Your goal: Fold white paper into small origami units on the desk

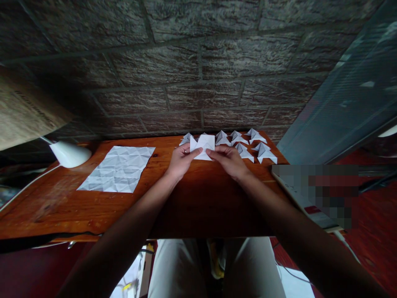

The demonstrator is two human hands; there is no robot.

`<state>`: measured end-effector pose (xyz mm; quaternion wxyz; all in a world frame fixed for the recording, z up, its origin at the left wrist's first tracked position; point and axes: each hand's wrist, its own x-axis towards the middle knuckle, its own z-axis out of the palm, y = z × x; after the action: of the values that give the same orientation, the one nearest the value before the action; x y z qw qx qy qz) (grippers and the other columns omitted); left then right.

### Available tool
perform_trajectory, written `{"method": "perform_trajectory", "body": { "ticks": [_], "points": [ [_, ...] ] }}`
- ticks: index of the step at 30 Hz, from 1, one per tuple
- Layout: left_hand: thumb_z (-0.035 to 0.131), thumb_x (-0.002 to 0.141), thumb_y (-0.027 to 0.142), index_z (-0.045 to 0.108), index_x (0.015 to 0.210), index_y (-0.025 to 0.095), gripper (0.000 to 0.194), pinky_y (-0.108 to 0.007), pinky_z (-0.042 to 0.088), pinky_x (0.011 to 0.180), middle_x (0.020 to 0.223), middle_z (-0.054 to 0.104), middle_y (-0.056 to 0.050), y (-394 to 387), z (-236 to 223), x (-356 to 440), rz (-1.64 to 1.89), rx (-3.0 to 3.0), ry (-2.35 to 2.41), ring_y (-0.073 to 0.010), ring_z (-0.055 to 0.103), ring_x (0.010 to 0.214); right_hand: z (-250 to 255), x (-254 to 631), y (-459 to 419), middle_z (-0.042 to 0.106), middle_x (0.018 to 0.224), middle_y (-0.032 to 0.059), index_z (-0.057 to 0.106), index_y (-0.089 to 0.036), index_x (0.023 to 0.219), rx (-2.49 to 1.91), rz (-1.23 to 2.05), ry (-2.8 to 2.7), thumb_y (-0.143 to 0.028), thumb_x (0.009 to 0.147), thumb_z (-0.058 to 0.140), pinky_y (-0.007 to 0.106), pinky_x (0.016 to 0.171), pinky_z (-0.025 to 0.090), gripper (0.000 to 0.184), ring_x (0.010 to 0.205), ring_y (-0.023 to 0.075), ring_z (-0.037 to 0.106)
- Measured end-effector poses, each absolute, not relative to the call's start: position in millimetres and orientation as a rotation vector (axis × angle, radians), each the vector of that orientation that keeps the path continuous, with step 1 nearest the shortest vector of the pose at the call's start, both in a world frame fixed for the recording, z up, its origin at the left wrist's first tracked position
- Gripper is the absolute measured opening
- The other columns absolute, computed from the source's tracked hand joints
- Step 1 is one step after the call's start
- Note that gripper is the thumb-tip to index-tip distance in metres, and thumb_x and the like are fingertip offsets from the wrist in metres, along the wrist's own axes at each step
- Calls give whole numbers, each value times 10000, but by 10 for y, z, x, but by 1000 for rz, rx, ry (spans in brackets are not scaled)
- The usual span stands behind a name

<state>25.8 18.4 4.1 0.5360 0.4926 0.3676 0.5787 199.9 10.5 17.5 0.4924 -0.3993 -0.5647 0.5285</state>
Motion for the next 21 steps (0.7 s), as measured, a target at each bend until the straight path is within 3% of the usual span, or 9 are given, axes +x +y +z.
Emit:
{"method": "perform_trajectory", "body": {
  "ticks": [13,18,21],
  "points": [
    [875,666,383,774,912,181,334,-292,496,790,856,772,-28,131,129,275,1430,1233,897,-177,665,784,199,2036,106,511,612,-30,585,-201,639,-964,1102,-1572,-721,800,623,255,557,350,546,587,109,400],
    [865,675,363,772,947,177,342,-281,504,809,896,779,-27,164,85,248,1447,1234,866,-176,675,811,164,2032,138,535,637,-25,610,-202,709,-935,1075,-1633,-699,844,578,263,607,404,516,623,124,458],
    [869,651,349,760,925,174,342,-292,497,827,894,769,-31,184,55,239,1420,1209,881,-191,672,842,110,2008,159,622,702,-11,639,-205,764,-916,1153,-1565,-660,806,655,278,685,477,457,692,141,559]
  ]
}}
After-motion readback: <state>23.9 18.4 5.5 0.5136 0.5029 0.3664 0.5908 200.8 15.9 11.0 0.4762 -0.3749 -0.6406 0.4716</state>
